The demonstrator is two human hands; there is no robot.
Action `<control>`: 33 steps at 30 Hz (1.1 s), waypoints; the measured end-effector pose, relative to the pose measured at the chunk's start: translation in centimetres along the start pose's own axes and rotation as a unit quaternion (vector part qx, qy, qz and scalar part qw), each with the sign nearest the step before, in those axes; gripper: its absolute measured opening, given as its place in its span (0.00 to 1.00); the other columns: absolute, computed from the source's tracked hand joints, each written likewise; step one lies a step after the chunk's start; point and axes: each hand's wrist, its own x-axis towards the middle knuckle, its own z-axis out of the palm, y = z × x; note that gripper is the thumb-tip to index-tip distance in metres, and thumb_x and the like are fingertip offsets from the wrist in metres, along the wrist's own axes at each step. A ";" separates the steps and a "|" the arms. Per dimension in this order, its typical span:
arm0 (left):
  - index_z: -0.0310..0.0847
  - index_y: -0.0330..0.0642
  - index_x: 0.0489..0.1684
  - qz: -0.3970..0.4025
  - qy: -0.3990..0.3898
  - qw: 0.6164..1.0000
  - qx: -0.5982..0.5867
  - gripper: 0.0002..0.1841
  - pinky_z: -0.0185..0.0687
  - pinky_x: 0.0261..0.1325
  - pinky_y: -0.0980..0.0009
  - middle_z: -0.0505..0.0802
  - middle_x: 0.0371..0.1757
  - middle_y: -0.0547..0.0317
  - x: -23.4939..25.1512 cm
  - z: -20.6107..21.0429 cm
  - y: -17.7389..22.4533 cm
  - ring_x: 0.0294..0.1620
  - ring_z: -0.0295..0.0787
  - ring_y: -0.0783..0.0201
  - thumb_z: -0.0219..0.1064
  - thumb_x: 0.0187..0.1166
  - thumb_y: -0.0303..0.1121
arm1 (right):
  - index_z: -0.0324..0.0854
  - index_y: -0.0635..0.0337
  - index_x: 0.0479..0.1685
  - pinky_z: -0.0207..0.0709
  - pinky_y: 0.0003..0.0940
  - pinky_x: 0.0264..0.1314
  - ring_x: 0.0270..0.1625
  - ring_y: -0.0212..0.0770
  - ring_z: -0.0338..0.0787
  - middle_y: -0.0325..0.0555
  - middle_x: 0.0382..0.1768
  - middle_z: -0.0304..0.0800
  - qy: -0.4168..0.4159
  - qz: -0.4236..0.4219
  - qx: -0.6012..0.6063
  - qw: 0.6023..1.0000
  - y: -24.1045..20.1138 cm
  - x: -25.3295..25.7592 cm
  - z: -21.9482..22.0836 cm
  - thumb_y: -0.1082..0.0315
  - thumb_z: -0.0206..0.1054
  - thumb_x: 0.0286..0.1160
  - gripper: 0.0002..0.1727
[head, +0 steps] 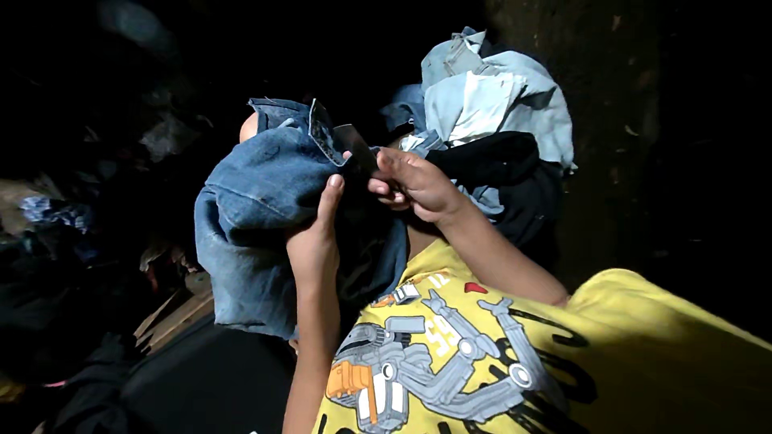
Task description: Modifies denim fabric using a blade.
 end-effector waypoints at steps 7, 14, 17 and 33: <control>0.86 0.49 0.52 0.011 0.029 0.998 0.061 0.13 0.88 0.61 0.75 0.96 0.46 0.75 -0.4 0.2 -0.5 0.51 0.92 0.78 0.78 0.72 0.30 | 0.52 0.52 0.95 0.84 0.29 0.30 0.29 0.33 0.86 0.46 0.36 0.90 0.080 -0.152 -0.404 0.899 0.8 -2.5 0.4 0.56 0.65 0.83 0.41; 0.86 0.45 0.55 0.035 0.005 0.998 0.055 0.13 0.87 0.65 0.73 0.96 0.49 0.71 -0.5 0.0 -0.8 0.55 0.92 0.75 0.76 0.74 0.27 | 0.71 0.62 0.83 0.84 0.36 0.41 0.41 0.39 0.89 0.52 0.55 0.91 0.177 -0.271 -0.482 0.814 2.9 -0.7 1.2 0.54 0.67 0.82 0.33; 0.87 0.43 0.53 0.029 0.008 0.999 0.015 0.12 0.88 0.64 0.72 0.96 0.48 0.68 -0.4 0.1 -0.8 0.53 0.93 0.73 0.75 0.74 0.24 | 0.73 0.60 0.82 0.86 0.37 0.54 0.57 0.41 0.91 0.53 0.69 0.86 0.166 -0.282 -0.469 0.820 2.8 -0.1 1.8 0.57 0.67 0.83 0.31; 0.83 0.44 0.55 0.049 0.051 0.996 0.045 0.14 0.87 0.65 0.70 0.95 0.49 0.71 -0.6 0.2 -1.7 0.55 0.92 0.74 0.75 0.75 0.27 | 0.82 0.61 0.63 0.58 0.11 0.17 0.17 0.15 0.65 0.23 0.21 0.76 0.088 -0.066 -0.066 0.992 1.3 0.6 1.8 0.65 0.52 0.91 0.16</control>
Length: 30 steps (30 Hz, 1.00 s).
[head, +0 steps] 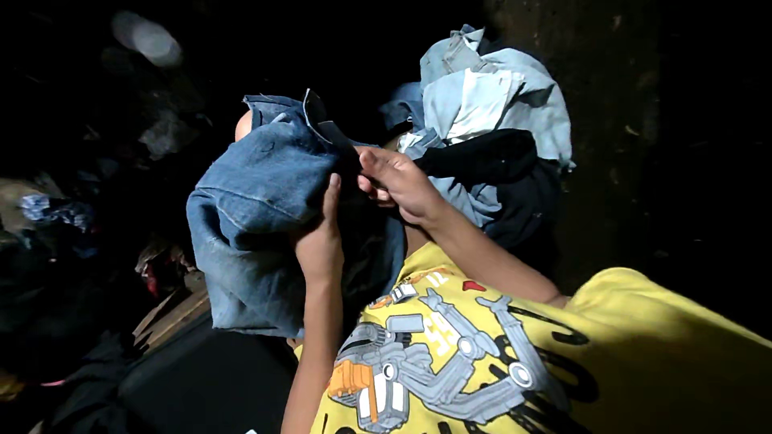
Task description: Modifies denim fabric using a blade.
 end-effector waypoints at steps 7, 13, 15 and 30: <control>0.84 0.46 0.58 -0.010 -0.057 0.997 -0.043 0.20 0.90 0.62 0.70 0.96 0.51 0.67 0.7 0.4 1.3 0.54 0.93 0.71 0.82 0.69 0.36 | 0.81 0.60 0.65 0.60 0.11 0.20 0.19 0.16 0.67 0.23 0.23 0.76 -0.066 -0.029 -0.007 0.997 -1.6 -0.4 -0.7 0.64 0.53 0.91 0.16; 0.85 0.45 0.56 -0.042 -0.004 0.999 0.003 0.17 0.91 0.61 0.71 0.96 0.48 0.68 0.8 0.9 1.3 0.53 0.94 0.72 0.81 0.70 0.30 | 0.72 0.61 0.82 0.83 0.25 0.42 0.40 0.28 0.86 0.50 0.55 0.90 0.042 -0.166 -0.289 0.942 0.5 -1.5 -0.9 0.59 0.63 0.86 0.29; 0.84 0.44 0.51 -0.042 -0.005 0.999 -0.013 0.13 0.91 0.59 0.72 0.96 0.45 0.68 0.6 0.9 1.3 0.50 0.94 0.73 0.77 0.72 0.24 | 0.72 0.64 0.82 0.82 0.29 0.39 0.37 0.33 0.85 0.52 0.49 0.89 0.062 -0.190 -0.323 0.925 1.5 -1.6 -0.7 0.57 0.66 0.83 0.31; 0.88 0.45 0.48 -0.132 -0.087 0.979 -0.125 0.08 0.91 0.56 0.71 0.96 0.45 0.63 1.4 -1.1 2.1 0.47 0.94 0.70 0.72 0.76 0.26 | 0.87 0.69 0.62 0.75 0.15 0.36 0.32 0.21 0.80 0.39 0.37 0.89 0.078 -0.245 -0.229 0.939 2.1 -0.6 0.8 0.61 0.62 0.86 0.20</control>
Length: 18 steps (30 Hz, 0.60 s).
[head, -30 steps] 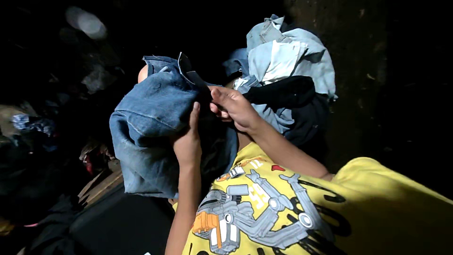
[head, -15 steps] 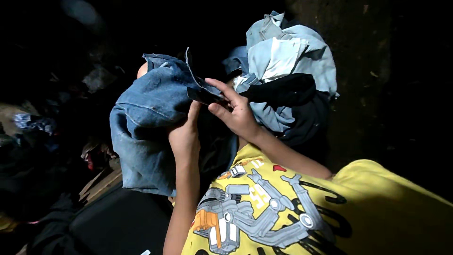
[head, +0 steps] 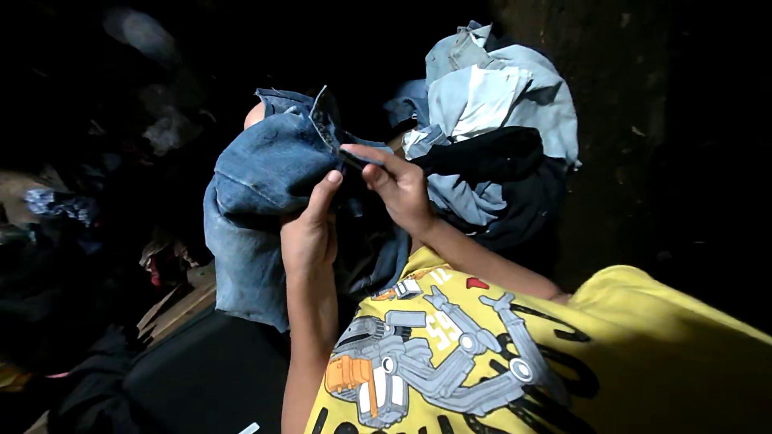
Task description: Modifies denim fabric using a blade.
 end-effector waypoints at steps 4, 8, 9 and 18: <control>0.88 0.45 0.51 0.018 -0.021 1.000 -0.004 0.09 0.90 0.58 0.71 0.96 0.47 0.62 0.2 -0.4 0.0 0.50 0.94 0.70 0.71 0.77 0.27 | 0.82 0.55 0.60 0.56 0.12 0.14 0.15 0.16 0.64 0.24 0.20 0.76 -0.125 0.264 0.275 0.916 -1.9 2.6 -1.7 0.62 0.48 0.93 0.16; 0.86 0.45 0.55 0.033 -0.007 0.999 0.014 0.12 0.90 0.60 0.70 0.96 0.50 0.62 0.0 -0.2 -0.1 0.53 0.94 0.69 0.72 0.76 0.26 | 0.78 0.56 0.66 0.57 0.12 0.14 0.14 0.17 0.64 0.24 0.20 0.75 -0.204 0.268 0.294 0.894 -1.4 3.5 -3.5 0.53 0.53 0.91 0.20; 0.85 0.46 0.55 0.040 0.005 0.999 0.028 0.12 0.90 0.60 0.70 0.96 0.49 0.64 -0.1 0.0 -0.2 0.52 0.94 0.70 0.73 0.76 0.26 | 0.76 0.55 0.70 0.56 0.12 0.15 0.16 0.16 0.64 0.22 0.21 0.73 -0.210 0.244 0.272 0.907 -1.4 3.6 -3.9 0.46 0.60 0.85 0.26; 0.85 0.48 0.55 0.093 0.017 0.988 0.120 0.19 0.90 0.60 0.73 0.96 0.48 0.72 0.0 0.9 -0.6 0.51 0.94 0.75 0.83 0.66 0.30 | 0.89 0.67 0.37 0.69 0.12 0.35 0.38 0.21 0.78 0.48 0.47 0.84 -0.135 -0.063 -0.117 0.982 -0.2 5.3 -3.8 0.62 0.81 0.61 0.16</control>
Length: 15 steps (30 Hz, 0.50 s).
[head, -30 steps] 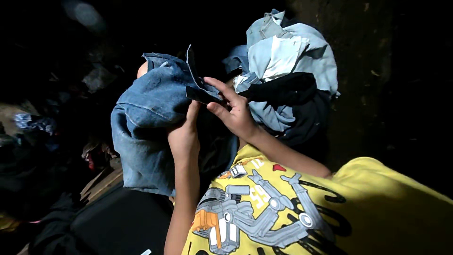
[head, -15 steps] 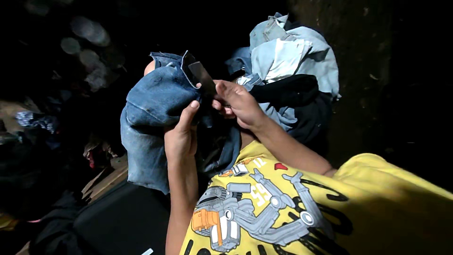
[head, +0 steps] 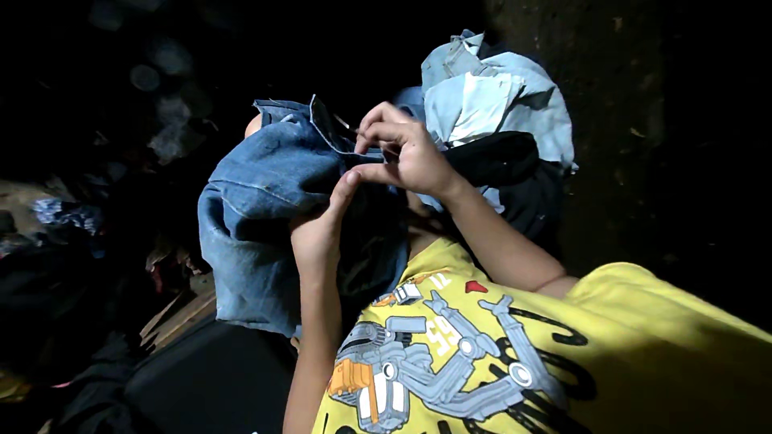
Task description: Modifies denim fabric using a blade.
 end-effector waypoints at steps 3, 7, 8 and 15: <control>0.86 0.45 0.55 -0.007 0.021 1.000 0.019 0.19 0.91 0.61 0.70 0.97 0.48 0.69 0.0 -0.1 0.1 0.52 0.94 0.72 0.82 0.66 0.26 | 0.86 0.68 0.33 0.71 0.14 0.36 0.36 0.22 0.80 0.46 0.38 0.88 -0.041 -0.031 0.030 0.998 0.2 0.7 -0.1 0.69 0.75 0.68 0.09; 0.85 0.45 0.56 -0.022 0.027 0.999 -0.010 0.16 0.90 0.60 0.69 0.96 0.48 0.67 0.0 -0.1 0.3 0.52 0.94 0.71 0.78 0.70 0.25 | 0.89 0.68 0.41 0.76 0.14 0.43 0.40 0.21 0.83 0.44 0.41 0.89 -0.050 -0.016 0.051 0.997 0.7 1.8 -1.4 0.70 0.76 0.67 0.09; 0.84 0.45 0.55 -0.025 0.034 0.999 -0.014 0.16 0.91 0.59 0.69 0.96 0.48 0.67 0.0 -0.1 0.3 0.51 0.94 0.71 0.77 0.71 0.26 | 0.88 0.68 0.45 0.78 0.16 0.45 0.42 0.22 0.84 0.44 0.43 0.89 -0.033 -0.008 0.045 0.998 0.6 1.8 -1.4 0.69 0.75 0.70 0.11; 0.84 0.44 0.52 -0.024 0.061 0.997 -0.041 0.11 0.92 0.55 0.70 0.96 0.44 0.64 0.1 0.3 0.2 0.47 0.95 0.70 0.75 0.75 0.28 | 0.68 0.69 0.78 0.79 0.25 0.28 0.28 0.29 0.81 0.43 0.33 0.84 0.038 0.017 0.029 0.999 -1.4 -4.3 0.7 0.42 0.55 0.87 0.37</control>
